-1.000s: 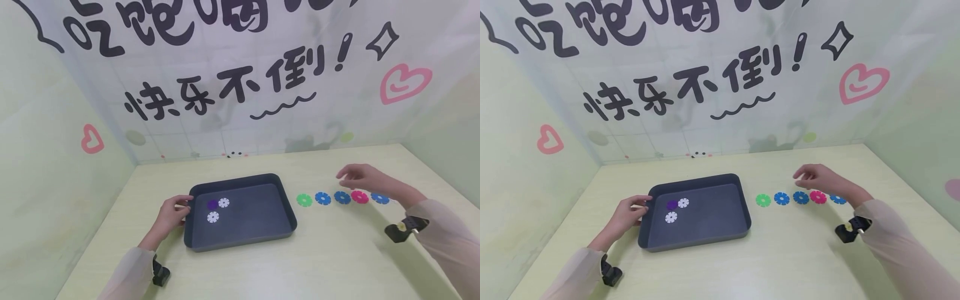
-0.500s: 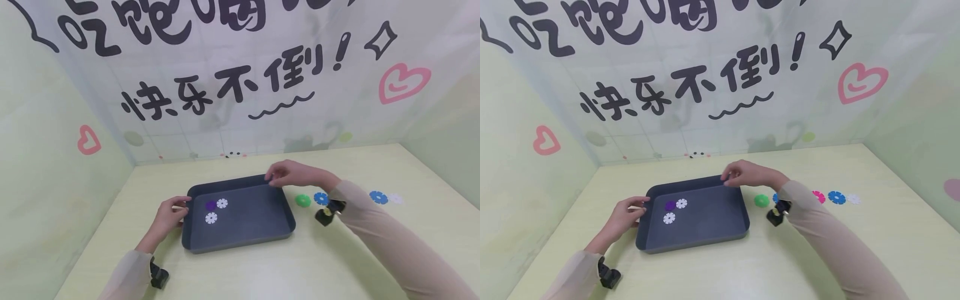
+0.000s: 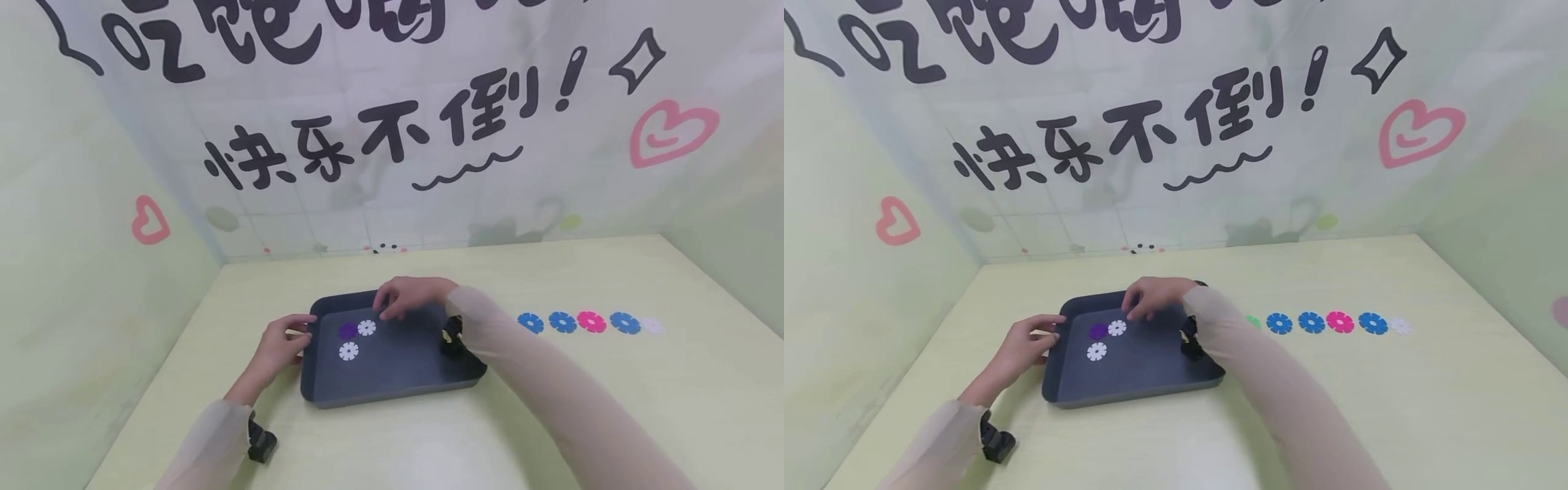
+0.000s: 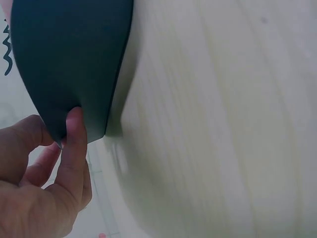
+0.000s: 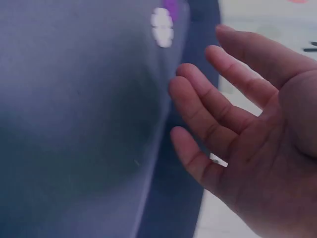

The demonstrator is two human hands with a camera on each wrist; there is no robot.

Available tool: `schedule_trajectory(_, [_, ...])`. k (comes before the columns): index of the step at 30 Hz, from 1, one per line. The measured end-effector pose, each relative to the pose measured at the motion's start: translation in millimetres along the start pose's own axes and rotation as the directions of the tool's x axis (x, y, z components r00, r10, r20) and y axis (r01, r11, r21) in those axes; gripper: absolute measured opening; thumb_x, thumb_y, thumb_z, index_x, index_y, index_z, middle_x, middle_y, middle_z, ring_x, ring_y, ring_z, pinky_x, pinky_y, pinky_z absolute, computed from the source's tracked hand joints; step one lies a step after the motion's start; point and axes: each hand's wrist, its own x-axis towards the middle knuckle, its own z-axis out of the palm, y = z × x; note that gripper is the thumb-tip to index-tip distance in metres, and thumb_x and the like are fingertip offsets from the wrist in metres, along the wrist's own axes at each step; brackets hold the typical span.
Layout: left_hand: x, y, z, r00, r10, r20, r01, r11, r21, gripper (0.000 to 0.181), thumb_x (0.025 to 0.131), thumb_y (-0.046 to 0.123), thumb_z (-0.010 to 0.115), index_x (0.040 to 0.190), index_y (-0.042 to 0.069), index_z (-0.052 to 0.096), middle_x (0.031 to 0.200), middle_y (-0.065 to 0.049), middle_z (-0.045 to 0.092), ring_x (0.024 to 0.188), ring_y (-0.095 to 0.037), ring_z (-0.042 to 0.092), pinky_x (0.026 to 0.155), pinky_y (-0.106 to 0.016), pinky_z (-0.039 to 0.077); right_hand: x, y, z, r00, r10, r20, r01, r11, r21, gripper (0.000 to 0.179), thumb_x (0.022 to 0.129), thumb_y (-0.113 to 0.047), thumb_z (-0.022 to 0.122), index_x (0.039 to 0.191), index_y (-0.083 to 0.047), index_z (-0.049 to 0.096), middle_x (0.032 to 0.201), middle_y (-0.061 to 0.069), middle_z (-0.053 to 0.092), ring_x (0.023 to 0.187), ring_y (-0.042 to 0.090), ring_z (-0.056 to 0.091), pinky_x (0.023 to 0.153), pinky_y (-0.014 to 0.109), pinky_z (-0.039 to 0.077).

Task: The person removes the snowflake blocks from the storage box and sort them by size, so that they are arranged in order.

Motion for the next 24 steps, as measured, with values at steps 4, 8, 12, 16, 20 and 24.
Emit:
schedule_trajectory(4, [2.1,-1.3,1.3,1.0,0.005,0.005,-0.005,1.0,-0.008,0.038,0.083,-0.005,0.052,0.12,-0.003,0.055,0.101,-0.018,0.052,0.08,-0.022,0.059,0.054,-0.034,0.053,14.2,1,8,1.0,0.017,-0.015,-0.017,1.0,-0.01,0.029,0.085,-0.004,0.06,0.113,0.003,0.056,0.088,0.011,0.064,0.07,0.027,0.061,0.069,0.029,0.051])
schedule_trajectory(8, [1.7,-2.1,1.1,1.0,0.011,-0.003,-0.011,1.0,-0.011,0.038,0.082,-0.005,0.052,0.12,-0.004,0.055,0.1,-0.018,0.052,0.078,-0.021,0.059,0.053,-0.033,0.053,24.6,1,15,0.999,0.029,-0.027,-0.03,0.999,-0.035,0.029,0.084,-0.004,0.061,0.112,0.001,0.058,0.086,0.007,0.062,0.066,0.026,0.059,0.066,0.029,0.05])
schedule_trajectory(12, [1.8,-2.2,0.5,1.0,0.01,-0.003,-0.01,1.0,-0.013,0.038,0.082,-0.005,0.052,0.12,-0.003,0.055,0.1,-0.018,0.052,0.077,-0.021,0.059,0.053,-0.032,0.052,31.0,0,19,0.998,0.057,-0.024,-0.059,0.997,-0.057,0.03,0.083,-0.003,0.063,0.112,0.001,0.058,0.087,0.006,0.06,0.065,0.023,0.058,0.066,0.03,0.051])
schedule_trajectory(16, [2.4,-1.6,-0.1,1.0,0.013,-0.002,-0.013,1.0,-0.013,0.038,0.082,-0.005,0.052,0.12,-0.003,0.055,0.101,-0.018,0.052,0.077,-0.021,0.059,0.053,-0.032,0.052,34.5,0,22,0.997,0.063,-0.046,-0.067,0.995,-0.07,0.032,0.081,-0.003,0.066,0.112,0.001,0.059,0.079,0.005,0.061,0.059,0.018,0.055,0.061,0.026,0.05])
schedule_trajectory(20, [2.3,-0.7,-0.3,1.0,0.015,0.001,-0.015,1.0,-0.006,0.038,0.083,-0.005,0.052,0.121,-0.003,0.055,0.102,-0.018,0.052,0.078,-0.021,0.059,0.053,-0.033,0.052,36.5,2,25,0.995,0.052,-0.083,-0.059,0.995,-0.086,0.032,0.078,-0.003,0.069,0.108,0.0,0.06,0.067,0.001,0.058,0.052,0.012,0.05,0.052,0.02,0.044])
schedule_trajectory(24, [2.0,-0.5,-0.3,1.0,0.012,0.003,-0.012,1.0,-0.001,0.039,0.083,-0.005,0.052,0.121,-0.004,0.054,0.102,-0.019,0.052,0.08,-0.023,0.06,0.054,-0.033,0.053,38.9,5,28,0.992,0.04,-0.119,-0.05,0.995,-0.082,0.028,0.076,-0.002,0.071,0.102,-0.001,0.062,0.061,-0.001,0.055,0.049,0.009,0.047,0.049,0.018,0.041])
